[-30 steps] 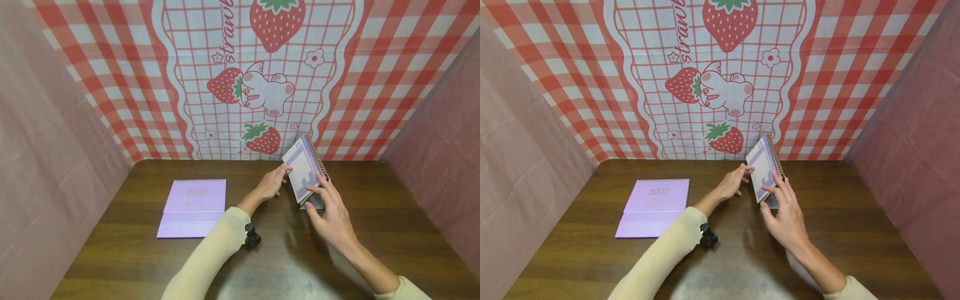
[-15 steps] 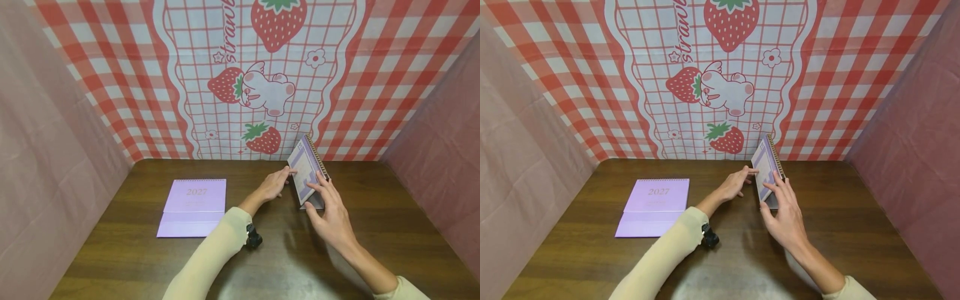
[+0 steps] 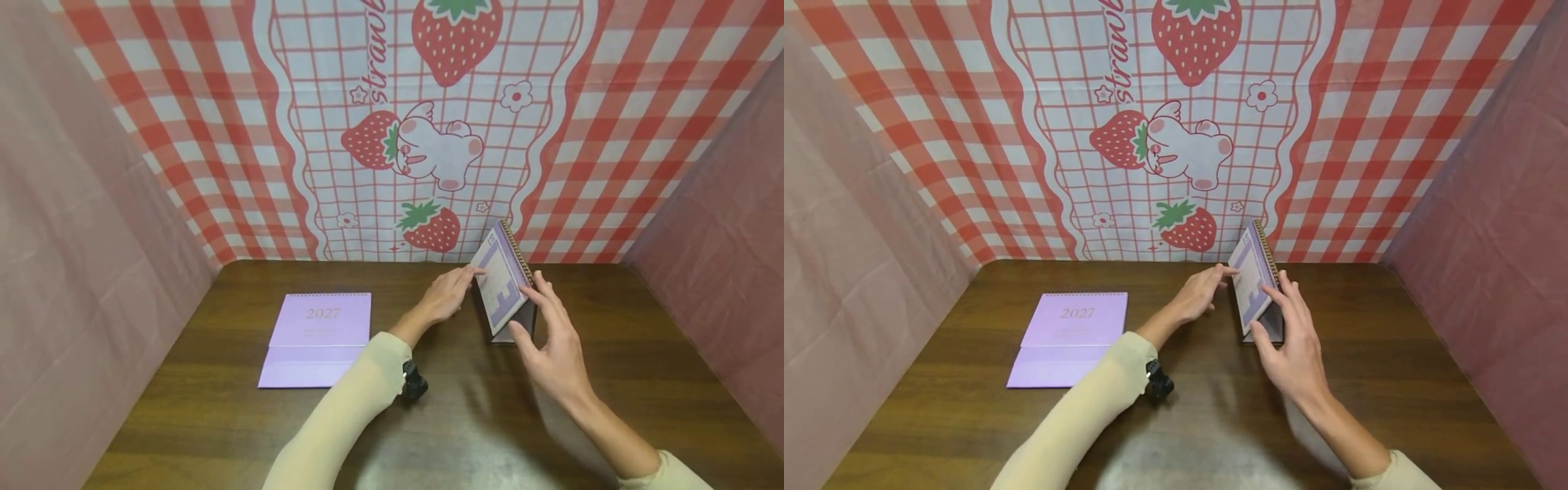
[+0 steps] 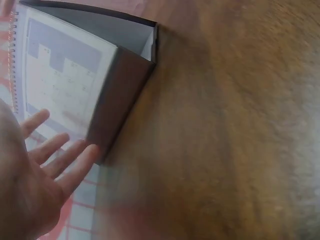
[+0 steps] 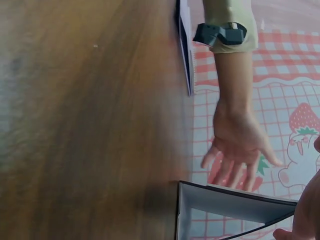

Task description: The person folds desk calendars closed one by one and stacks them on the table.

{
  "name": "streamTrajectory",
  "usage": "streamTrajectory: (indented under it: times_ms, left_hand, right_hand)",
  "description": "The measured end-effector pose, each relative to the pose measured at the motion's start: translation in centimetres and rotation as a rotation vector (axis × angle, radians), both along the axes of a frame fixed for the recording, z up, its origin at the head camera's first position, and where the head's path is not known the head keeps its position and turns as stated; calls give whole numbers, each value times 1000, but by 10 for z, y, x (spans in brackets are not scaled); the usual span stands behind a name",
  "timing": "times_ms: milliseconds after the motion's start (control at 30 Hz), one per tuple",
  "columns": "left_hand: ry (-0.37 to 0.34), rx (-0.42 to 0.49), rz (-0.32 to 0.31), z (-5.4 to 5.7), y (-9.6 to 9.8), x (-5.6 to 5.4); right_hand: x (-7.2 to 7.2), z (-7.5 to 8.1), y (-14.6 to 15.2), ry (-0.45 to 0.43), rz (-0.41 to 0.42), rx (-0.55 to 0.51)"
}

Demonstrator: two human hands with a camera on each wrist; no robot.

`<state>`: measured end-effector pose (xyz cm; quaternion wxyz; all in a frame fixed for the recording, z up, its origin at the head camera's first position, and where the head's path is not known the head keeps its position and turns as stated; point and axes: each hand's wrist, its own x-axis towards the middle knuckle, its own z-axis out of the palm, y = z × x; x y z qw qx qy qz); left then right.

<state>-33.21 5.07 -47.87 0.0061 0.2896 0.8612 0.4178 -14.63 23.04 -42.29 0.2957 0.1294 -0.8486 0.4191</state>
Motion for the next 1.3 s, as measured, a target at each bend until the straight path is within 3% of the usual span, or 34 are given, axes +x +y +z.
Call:
streamTrajectory:
  times_ms: [100, 300, 567, 767, 1067, 1300]
  left_hand:
    - [13, -1, -7, 26, -3, 15]
    - [70, -16, -4, 45, 0, 20]
    - [132, 19, -68, 58, 6, 19]
    - [146, 9, -103, 63, 12, 21]
    - [178, 13, -142, 66, 15, 23]
    - [226, -18, -223, 67, 20, 25]
  right_hand:
    - [3, -3, 4, -20, -15, -14]
    - [6, -8, 9, -90, -36, -40]
    - [10, -11, 9, -160, -10, -250]
    - [14, -15, 10, -228, -16, -315]
    - [13, -20, 10, -334, -55, -336]
    - [12, -22, 10, -399, -51, -341]
